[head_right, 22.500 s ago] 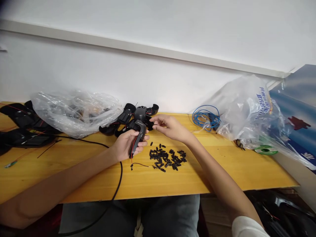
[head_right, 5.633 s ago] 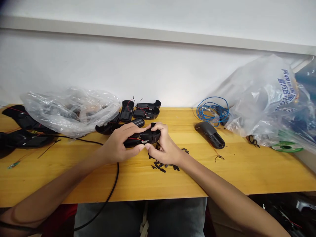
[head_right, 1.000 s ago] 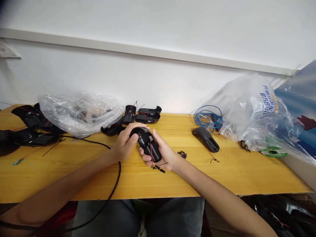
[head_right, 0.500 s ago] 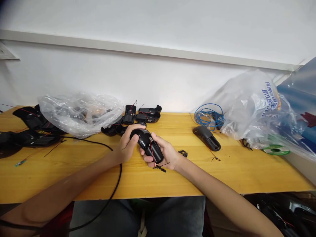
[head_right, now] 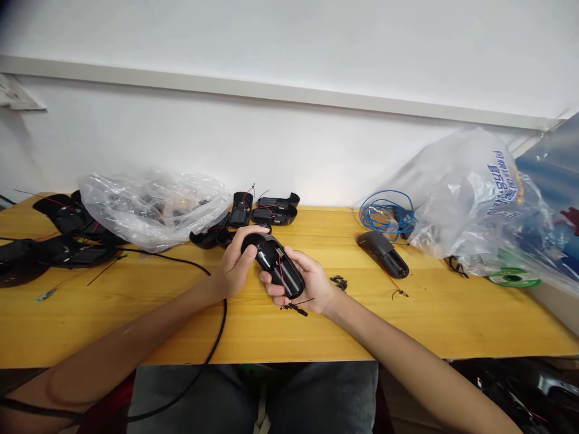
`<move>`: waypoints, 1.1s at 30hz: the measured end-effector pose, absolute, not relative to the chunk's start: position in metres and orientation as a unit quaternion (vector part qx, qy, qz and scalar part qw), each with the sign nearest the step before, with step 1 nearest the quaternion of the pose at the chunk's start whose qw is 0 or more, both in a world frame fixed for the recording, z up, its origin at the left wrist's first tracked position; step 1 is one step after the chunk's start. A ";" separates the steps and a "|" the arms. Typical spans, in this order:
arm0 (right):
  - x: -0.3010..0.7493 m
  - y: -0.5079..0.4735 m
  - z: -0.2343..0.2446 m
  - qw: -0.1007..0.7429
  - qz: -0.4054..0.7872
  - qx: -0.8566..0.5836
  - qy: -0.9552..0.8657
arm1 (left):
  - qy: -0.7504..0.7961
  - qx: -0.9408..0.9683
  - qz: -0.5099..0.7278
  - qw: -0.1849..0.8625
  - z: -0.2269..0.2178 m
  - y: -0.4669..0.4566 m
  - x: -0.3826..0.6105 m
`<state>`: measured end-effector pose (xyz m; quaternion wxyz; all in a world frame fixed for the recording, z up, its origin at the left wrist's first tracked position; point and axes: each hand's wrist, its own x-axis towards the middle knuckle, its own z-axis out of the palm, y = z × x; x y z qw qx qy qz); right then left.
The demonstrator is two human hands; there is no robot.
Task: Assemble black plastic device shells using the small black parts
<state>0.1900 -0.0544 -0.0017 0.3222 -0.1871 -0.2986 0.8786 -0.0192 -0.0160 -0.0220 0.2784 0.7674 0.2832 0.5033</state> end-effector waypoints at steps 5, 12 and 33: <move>0.188 -0.055 -0.002 0.316 0.871 -0.181 -0.330 | 0.291 0.757 0.517 0.275 -0.028 -0.019 -0.020; 0.186 -0.055 -0.009 0.324 0.862 -0.188 -0.341 | 0.279 0.767 0.493 0.301 -0.023 -0.020 -0.018; 0.318 -0.041 0.045 0.456 0.130 -0.634 -0.611 | 0.262 0.886 0.376 0.074 -0.018 0.001 -0.034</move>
